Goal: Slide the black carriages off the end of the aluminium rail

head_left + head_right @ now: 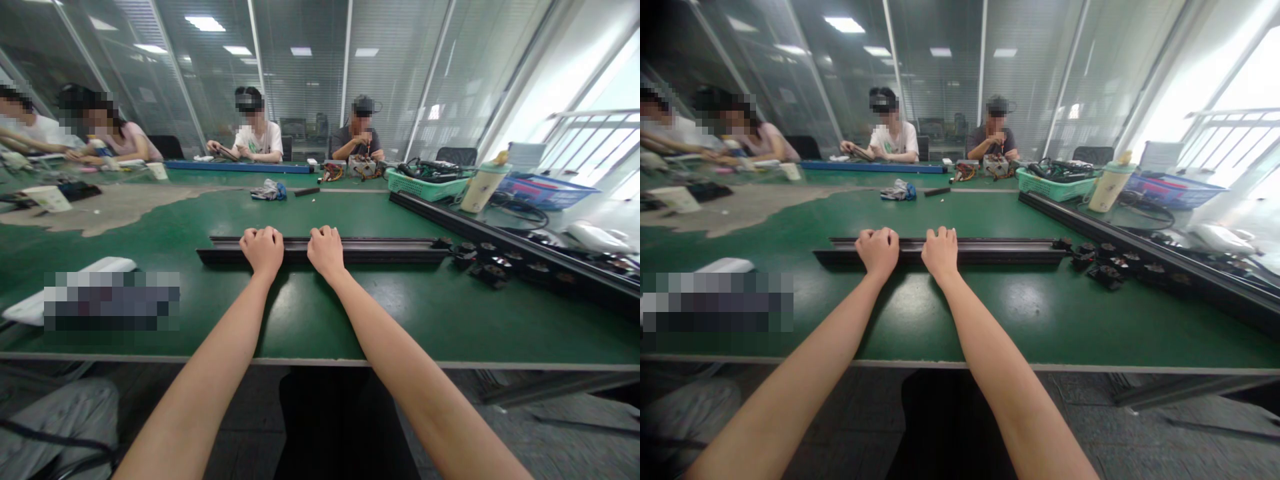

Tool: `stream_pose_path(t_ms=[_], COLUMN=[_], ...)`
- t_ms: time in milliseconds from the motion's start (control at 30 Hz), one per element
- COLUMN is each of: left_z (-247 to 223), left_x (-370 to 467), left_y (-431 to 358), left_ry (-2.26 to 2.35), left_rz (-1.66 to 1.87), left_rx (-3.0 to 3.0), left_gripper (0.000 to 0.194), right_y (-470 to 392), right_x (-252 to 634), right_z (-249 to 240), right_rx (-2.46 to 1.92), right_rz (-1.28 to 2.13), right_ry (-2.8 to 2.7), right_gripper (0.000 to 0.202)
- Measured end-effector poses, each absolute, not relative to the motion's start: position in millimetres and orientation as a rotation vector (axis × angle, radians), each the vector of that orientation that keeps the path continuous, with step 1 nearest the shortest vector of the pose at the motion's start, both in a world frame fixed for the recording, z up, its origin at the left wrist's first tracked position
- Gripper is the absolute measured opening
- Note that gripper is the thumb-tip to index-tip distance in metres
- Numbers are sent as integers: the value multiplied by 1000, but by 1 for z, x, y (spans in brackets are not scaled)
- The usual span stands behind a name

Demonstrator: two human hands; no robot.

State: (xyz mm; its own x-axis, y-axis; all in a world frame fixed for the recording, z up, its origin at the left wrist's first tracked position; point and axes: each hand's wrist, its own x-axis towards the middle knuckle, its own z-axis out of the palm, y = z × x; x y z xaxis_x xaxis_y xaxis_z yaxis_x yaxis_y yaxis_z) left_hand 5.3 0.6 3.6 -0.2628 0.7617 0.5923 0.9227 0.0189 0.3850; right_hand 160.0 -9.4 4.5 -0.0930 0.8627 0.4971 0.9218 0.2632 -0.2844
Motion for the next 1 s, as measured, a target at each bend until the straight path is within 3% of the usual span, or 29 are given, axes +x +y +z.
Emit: stream_pose_path(t_ms=[1000], left_z=[1], left_x=[4], left_y=[3], left_ry=[-2039], left_rz=[-1090], left_rx=[-1745], left_gripper=[37], right_y=[-9], right_x=[162], right_z=[4], right_rx=[-1668], right_rz=[-85], right_ry=[-1885], right_gripper=[40])
